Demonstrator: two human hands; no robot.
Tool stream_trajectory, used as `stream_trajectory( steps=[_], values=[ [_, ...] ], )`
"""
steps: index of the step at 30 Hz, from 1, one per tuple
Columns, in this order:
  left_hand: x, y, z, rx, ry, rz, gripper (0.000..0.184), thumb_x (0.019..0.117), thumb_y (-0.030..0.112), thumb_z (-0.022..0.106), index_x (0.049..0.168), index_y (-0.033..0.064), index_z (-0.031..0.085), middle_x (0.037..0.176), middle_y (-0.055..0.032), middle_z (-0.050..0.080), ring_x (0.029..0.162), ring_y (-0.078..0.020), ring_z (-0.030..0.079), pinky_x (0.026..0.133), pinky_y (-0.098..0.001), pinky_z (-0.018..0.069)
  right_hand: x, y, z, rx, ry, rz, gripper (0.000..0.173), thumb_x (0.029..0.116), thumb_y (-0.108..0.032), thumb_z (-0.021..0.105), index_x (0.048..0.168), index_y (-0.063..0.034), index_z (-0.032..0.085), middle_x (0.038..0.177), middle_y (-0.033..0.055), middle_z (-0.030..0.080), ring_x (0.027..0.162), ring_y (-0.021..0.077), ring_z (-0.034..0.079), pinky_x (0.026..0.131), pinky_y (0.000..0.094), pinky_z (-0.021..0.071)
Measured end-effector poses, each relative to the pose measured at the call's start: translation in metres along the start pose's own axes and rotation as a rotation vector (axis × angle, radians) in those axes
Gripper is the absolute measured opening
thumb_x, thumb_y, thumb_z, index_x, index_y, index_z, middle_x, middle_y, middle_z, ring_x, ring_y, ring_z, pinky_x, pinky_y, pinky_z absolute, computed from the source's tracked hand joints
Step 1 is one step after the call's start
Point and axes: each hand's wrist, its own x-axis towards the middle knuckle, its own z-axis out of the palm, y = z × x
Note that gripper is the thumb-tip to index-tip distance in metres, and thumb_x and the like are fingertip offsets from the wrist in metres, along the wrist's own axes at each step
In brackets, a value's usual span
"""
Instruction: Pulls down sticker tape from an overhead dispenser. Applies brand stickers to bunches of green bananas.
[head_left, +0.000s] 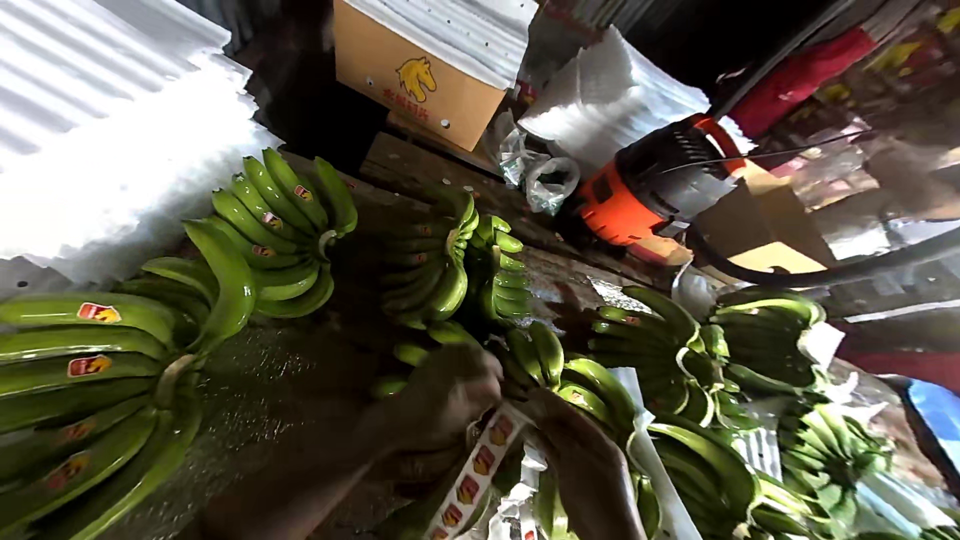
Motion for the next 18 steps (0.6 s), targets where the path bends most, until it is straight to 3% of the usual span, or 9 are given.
stream_trajectory(
  steps=[2, 5, 7, 10, 14, 16, 18],
  values=[
    [0.026, -0.032, -0.029, -0.234, 0.167, -0.528, 0.02, 0.0979, 0.006, 0.063, 0.11, -0.0092, 0.066, 0.106, -0.0154, 0.07, 0.096, -0.017, 0.067, 0.089, -0.0332, 0.0554, 0.002, 0.0, -0.009, -0.091, 0.021, -0.012, 0.027, 0.0956, 0.004, 0.059, 0.122, 0.004, 0.067, 0.1, 0.007, 0.073, 0.081, 0.0092, 0.07, 0.073, 0.0267, 0.0609],
    [0.054, -0.113, -0.048, -0.429, 0.406, -1.019, 0.039, 0.0971, 0.003, 0.065, 0.134, 0.0008, 0.053, 0.106, -0.0158, 0.065, 0.085, -0.0201, 0.064, 0.074, -0.0351, 0.0545, -0.003, -0.007, -0.014, -0.107, 0.002, -0.004, 0.021, 0.0941, 0.007, 0.057, 0.109, 0.0037, 0.071, 0.093, 0.0035, 0.074, 0.077, 0.0071, 0.07, 0.07, 0.0243, 0.0609],
    [0.063, -0.14, -0.049, -0.48, 0.464, -1.157, 0.044, 0.0957, -0.001, 0.064, 0.139, 0.0019, 0.054, 0.127, -0.0218, 0.061, 0.108, -0.0305, 0.062, 0.09, -0.0472, 0.0529, -0.003, -0.011, -0.017, -0.099, -0.038, -0.033, 0.026, 0.0886, 0.008, 0.061, 0.113, 0.004, 0.069, 0.097, 0.0041, 0.073, 0.081, 0.0081, 0.07, 0.072, 0.0264, 0.061],
    [0.073, -0.157, -0.044, -0.333, 0.338, -1.25, 0.044, 0.0979, 0.006, 0.064, 0.139, -0.0022, 0.053, 0.131, -0.0251, 0.059, 0.116, -0.0345, 0.06, 0.097, -0.0515, 0.0505, -0.002, -0.013, -0.017, -0.108, -0.093, -0.08, 0.038, 0.0791, 0.012, 0.07, 0.116, 0.0031, 0.066, 0.1, 0.0035, 0.073, 0.088, 0.0078, 0.07, 0.078, 0.0259, 0.061],
    [0.072, -0.161, -0.059, 0.084, 0.02, -1.219, 0.053, 0.0954, 0.01, 0.069, 0.14, -0.0088, 0.049, 0.136, -0.0333, 0.056, 0.127, -0.0466, 0.055, 0.104, -0.0626, 0.044, 0.001, -0.005, -0.014, -0.176, -0.101, -0.139, 0.018, 0.0843, 0.006, 0.07, 0.101, 0.0009, 0.074, 0.089, 0.002, 0.075, 0.08, 0.0064, 0.071, 0.073, 0.0243, 0.0614],
    [0.068, -0.148, -0.059, 0.135, 0.068, -1.058, 0.054, 0.0892, 0.008, 0.076, 0.137, -0.0049, 0.054, 0.132, -0.032, 0.059, 0.123, -0.0475, 0.059, 0.102, -0.0644, 0.0472, 0.002, -0.005, -0.01, -0.161, -0.055, -0.069, 0.019, 0.0888, 0.005, 0.066, 0.107, 0.0022, 0.072, 0.094, 0.0055, 0.074, 0.074, 0.0094, 0.071, 0.068, 0.0275, 0.0625],
    [0.059, -0.108, -0.049, 0.019, 0.059, -0.765, 0.035, 0.0892, 0.011, 0.078, 0.12, -0.0013, 0.066, 0.118, -0.0233, 0.066, 0.107, -0.0366, 0.066, 0.093, -0.0552, 0.0546, 0.003, -0.006, -0.005, -0.079, -0.022, 0.036, 0.022, 0.0956, 0.003, 0.06, 0.116, 0.0037, 0.067, 0.103, 0.0095, 0.072, 0.075, 0.0136, 0.072, 0.066, 0.031, 0.0636]
  ],
)
